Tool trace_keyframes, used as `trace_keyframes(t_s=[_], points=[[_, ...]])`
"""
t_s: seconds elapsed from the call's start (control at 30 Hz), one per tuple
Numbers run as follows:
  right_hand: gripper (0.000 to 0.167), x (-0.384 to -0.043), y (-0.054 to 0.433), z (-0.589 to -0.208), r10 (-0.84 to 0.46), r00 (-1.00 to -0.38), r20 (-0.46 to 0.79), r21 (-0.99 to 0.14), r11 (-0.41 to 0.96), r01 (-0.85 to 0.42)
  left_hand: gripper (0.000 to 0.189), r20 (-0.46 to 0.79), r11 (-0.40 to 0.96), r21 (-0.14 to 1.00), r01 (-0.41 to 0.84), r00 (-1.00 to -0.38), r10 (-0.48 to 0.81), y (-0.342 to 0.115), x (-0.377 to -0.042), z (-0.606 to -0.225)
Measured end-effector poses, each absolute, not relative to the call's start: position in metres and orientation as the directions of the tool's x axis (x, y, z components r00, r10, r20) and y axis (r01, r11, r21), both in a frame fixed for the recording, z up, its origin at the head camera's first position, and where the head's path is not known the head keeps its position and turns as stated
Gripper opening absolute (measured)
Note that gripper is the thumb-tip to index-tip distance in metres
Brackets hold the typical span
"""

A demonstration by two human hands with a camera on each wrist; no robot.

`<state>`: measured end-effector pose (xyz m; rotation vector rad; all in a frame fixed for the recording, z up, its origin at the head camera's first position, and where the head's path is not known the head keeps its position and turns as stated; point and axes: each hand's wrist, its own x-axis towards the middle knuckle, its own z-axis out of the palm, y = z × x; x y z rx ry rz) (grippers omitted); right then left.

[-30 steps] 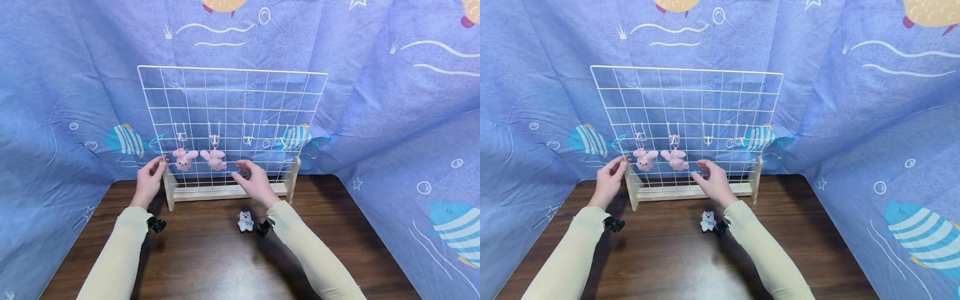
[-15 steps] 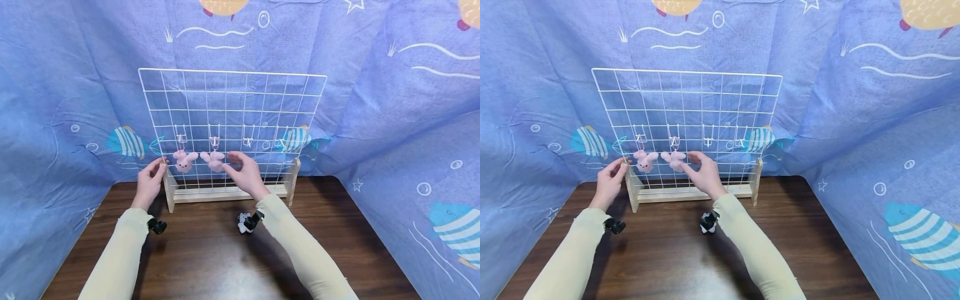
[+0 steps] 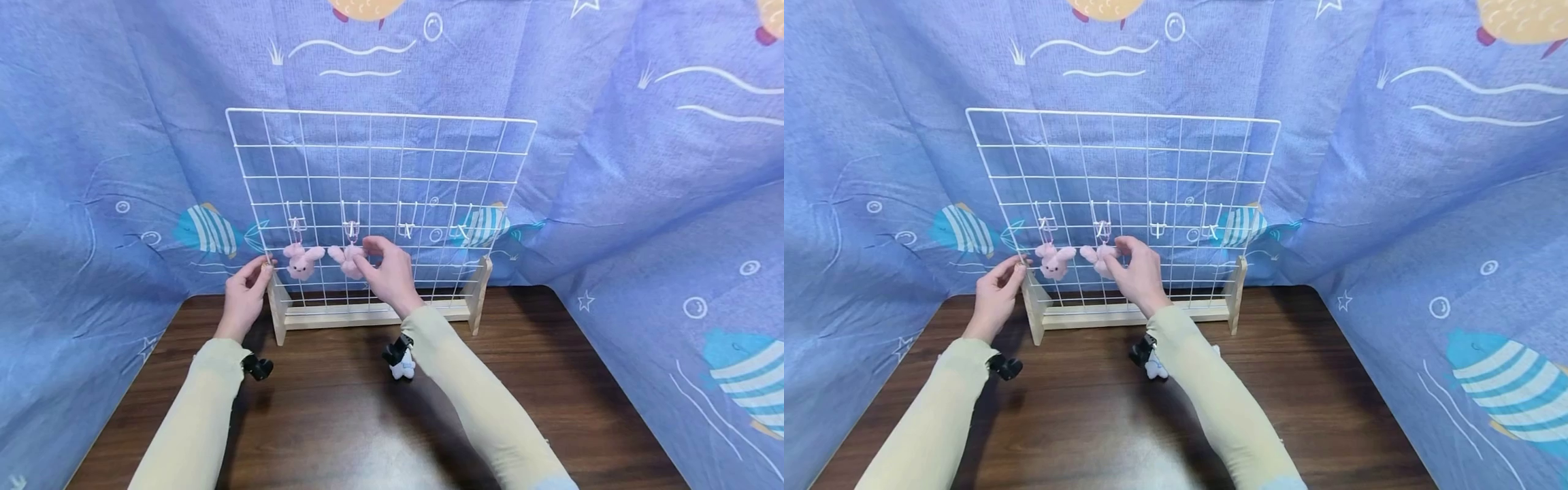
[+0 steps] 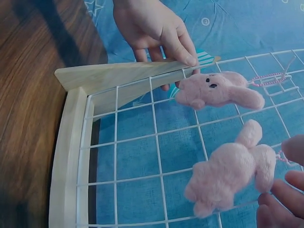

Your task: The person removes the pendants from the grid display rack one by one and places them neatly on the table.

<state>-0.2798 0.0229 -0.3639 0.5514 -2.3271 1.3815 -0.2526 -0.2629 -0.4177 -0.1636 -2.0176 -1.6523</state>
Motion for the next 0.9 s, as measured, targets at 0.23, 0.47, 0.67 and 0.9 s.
trace_keyframes(t_s=[0.23,0.47,0.67,0.9], points=[[0.037,-0.282,0.014,-0.359,-0.100,-0.851,0.516,-0.724,0.481,-0.495,0.033,0.465,0.233,0.880,0.415,-0.854,-0.233,-0.264,-0.255,-0.421],[0.027,-0.282,0.002,-0.352,-0.056,-0.854,0.517,-0.709,0.530,-0.465,0.033,0.459,0.237,0.882,0.408,-0.857,-0.234,-0.265,-0.257,-0.422],[0.020,-0.283,-0.004,-0.351,0.016,-0.862,0.506,-0.691,0.606,-0.394,0.034,0.454,0.244,0.883,0.400,-0.860,-0.232,-0.265,-0.256,-0.422],[0.015,-0.284,-0.008,-0.348,0.086,-0.892,0.443,-0.742,0.593,-0.312,0.034,0.455,0.248,0.883,0.399,-0.858,-0.239,-0.264,-0.256,-0.421]])
